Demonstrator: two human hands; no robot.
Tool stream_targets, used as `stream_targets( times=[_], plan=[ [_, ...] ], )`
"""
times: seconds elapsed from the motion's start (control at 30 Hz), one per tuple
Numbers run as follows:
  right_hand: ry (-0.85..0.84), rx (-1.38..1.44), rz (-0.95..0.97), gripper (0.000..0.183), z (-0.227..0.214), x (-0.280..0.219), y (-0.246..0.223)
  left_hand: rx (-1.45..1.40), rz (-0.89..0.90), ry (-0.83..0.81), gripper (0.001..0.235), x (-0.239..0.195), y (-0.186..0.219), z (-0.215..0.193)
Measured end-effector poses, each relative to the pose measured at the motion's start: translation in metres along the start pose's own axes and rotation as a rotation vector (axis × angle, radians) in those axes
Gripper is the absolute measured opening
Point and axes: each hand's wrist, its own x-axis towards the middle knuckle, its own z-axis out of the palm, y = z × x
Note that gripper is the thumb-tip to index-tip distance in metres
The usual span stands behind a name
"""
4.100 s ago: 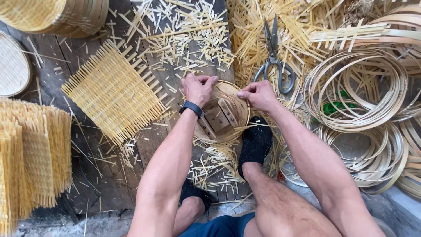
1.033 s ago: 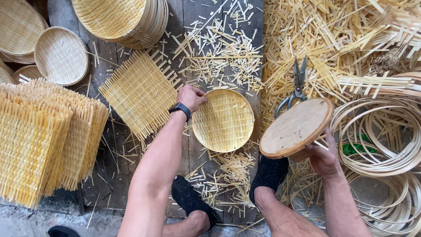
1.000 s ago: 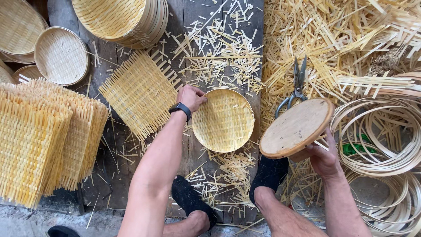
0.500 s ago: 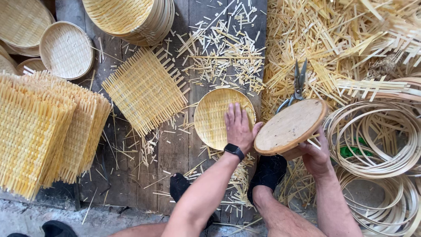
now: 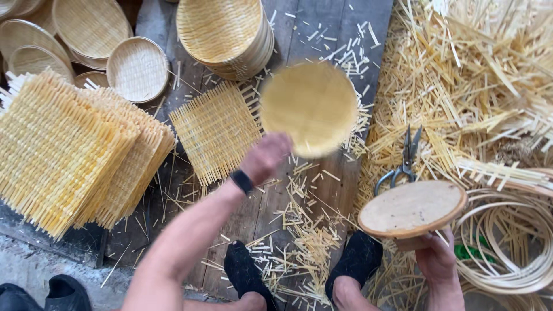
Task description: The person sits on the floor and uses shears to trim the excess edges of a woven bamboo mat placed over a circular wooden mold. After trimming, the person removes the mold and stacks the finished basket with others nearby.
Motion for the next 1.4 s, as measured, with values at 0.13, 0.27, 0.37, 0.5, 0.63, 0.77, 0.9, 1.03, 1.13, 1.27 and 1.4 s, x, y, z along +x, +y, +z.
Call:
stream_targets(
  times=[0.13,0.27,0.37,0.5,0.63,0.77,0.9,1.03,1.13,1.27,1.4],
  plan=[
    [-0.011,-0.058,0.004,0.070,-0.006,0.000,0.008,0.022,-0.331,0.197,0.022,0.040,-0.124,-0.028],
    [-0.010,-0.034,0.005,0.075,-0.012,0.001,0.014,0.145,-0.508,0.205,0.019,0.057,-0.183,-0.027],
    [0.028,-0.050,0.070,0.077,-0.020,0.003,0.017,0.110,-0.587,0.147,0.022,0.058,-0.196,-0.010],
    [0.017,-0.069,0.074,0.077,-0.034,0.004,0.027,0.097,-0.641,0.074,0.022,0.049,-0.210,0.006],
    [-0.076,0.047,0.104,0.062,-0.026,0.013,0.040,0.239,-0.593,0.144,0.040,0.047,-0.195,0.001],
    [-0.084,0.134,0.291,0.071,0.030,0.024,0.040,-0.323,-0.761,0.135,0.045,0.041,-0.064,0.015],
    [-0.316,0.360,0.272,0.066,0.116,0.042,0.032,-1.361,-1.481,-0.473,0.065,0.005,0.104,0.049],
    [-0.093,0.078,0.308,0.066,0.165,0.051,0.024,-1.558,-1.634,0.268,0.052,-0.019,0.127,0.070],
    [0.012,-0.394,0.349,0.055,0.173,0.045,0.031,-1.319,-1.414,0.196,0.046,-0.036,0.094,0.056],
    [0.019,-0.429,0.339,0.042,0.164,0.038,0.049,-0.398,-0.986,-0.143,0.043,-0.067,0.027,0.015],
    [0.089,-0.488,0.432,0.041,0.145,0.032,0.052,-0.095,-1.932,-0.255,0.085,-0.108,-0.053,-0.018]
  ],
)
